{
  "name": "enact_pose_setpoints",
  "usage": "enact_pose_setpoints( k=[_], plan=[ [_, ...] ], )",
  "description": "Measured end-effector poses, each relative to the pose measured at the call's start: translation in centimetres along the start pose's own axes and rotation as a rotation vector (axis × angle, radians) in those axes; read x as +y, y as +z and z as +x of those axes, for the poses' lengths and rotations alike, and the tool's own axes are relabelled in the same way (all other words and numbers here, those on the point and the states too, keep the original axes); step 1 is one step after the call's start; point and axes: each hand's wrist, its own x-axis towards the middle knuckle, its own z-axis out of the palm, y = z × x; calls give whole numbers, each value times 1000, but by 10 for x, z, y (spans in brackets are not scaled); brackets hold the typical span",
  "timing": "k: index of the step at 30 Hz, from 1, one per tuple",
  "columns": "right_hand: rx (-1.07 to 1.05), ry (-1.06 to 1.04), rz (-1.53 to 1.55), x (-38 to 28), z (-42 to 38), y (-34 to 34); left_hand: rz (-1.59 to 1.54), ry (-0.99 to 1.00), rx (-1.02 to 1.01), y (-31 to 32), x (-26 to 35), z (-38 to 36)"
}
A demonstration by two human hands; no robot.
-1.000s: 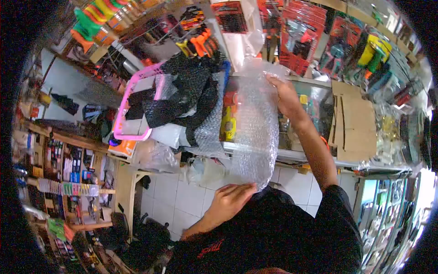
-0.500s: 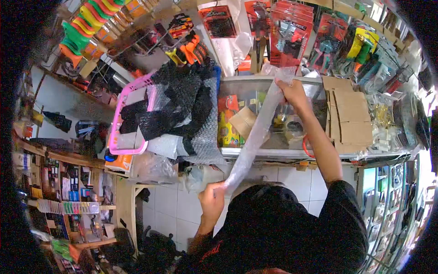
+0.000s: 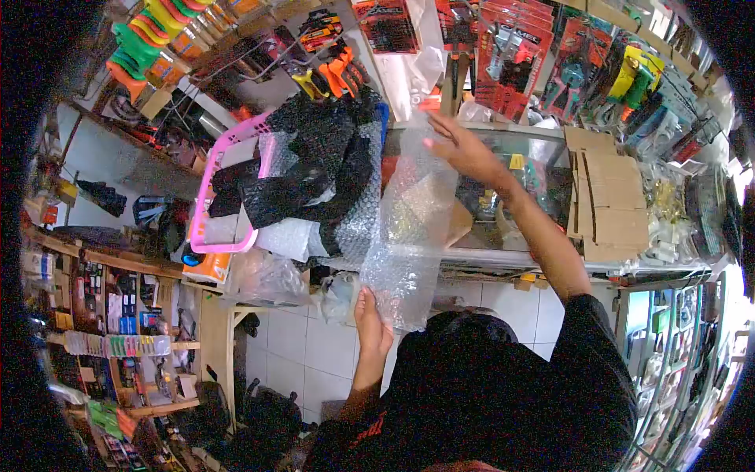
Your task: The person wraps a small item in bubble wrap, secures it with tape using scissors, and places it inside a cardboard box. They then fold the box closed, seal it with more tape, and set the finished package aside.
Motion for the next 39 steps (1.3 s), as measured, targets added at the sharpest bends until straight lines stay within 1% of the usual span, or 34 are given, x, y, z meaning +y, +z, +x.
enact_pose_setpoints(
  k=[1,2,4,5,6,8,9,10,11,14,15,17,18,20,21,23,24,26,27,29,30,33,34,36,39],
  plan=[
    [-27,-5,-91,-33,-18,-8,10,-18,-5,0,-2,1],
    [-55,-10,-182,-51,-38,-11,19,-38,-10,-2,-4,2],
    [110,-179,-441,-37,-77,-9,87,-28,-105,-6,-8,5],
    [187,-52,-372,-36,-103,-4,120,-25,-154,-9,-11,7],
    [264,74,-305,-39,-131,4,89,-53,-160,-23,-19,16],
    [183,95,-424,-44,-174,19,-50,-72,-193,-16,-18,16],
    [198,137,-422,-40,-192,31,-115,-86,-209,-13,-18,15],
    [217,181,-419,-35,-208,47,-177,-144,-215,-13,-19,16],
    [241,228,-414,-33,-215,59,-233,-204,-222,-14,-18,19],
    [277,226,-355,-36,-207,74,-317,-349,-247,-24,-19,33],
    [277,227,-398,-36,-201,78,-332,-391,-258,-21,-17,36],
    [274,226,-484,-31,-191,82,-332,-411,-309,-14,-15,37],
    [274,247,-477,-26,-190,82,-334,-419,-333,-10,-13,38],
    [267,286,-457,-17,-186,84,-447,-496,-393,-15,-16,50],
    [271,259,-439,-17,-185,80,-505,-531,-419,-18,-16,54],
    [271,210,-404,-23,-191,64,-476,-496,-447,-6,-12,52],
    [293,217,-410,-30,-195,58,-465,-482,-459,1,-11,50],
    [335,230,-434,-49,-205,41,-468,-475,-360,12,-10,53],
    [341,259,-355,-56,-211,33,-472,-473,-312,15,-11,54],
    [351,314,-200,-67,-227,17,-553,-527,-396,8,-15,66],
    [334,445,27,-68,-237,11,-594,-556,-436,4,-19,73],
    [504,757,644,-66,-273,1,-440,-428,-312,-2,-34,83],
    [576,799,797,-68,-283,-6,-335,-387,-289,2,-36,80],
    [488,445,462,-80,-316,-14,-128,-299,-244,8,-39,74],
    [458,745,941,-120,-295,-53,-59,-191,-253,2,-48,68]
  ],
)
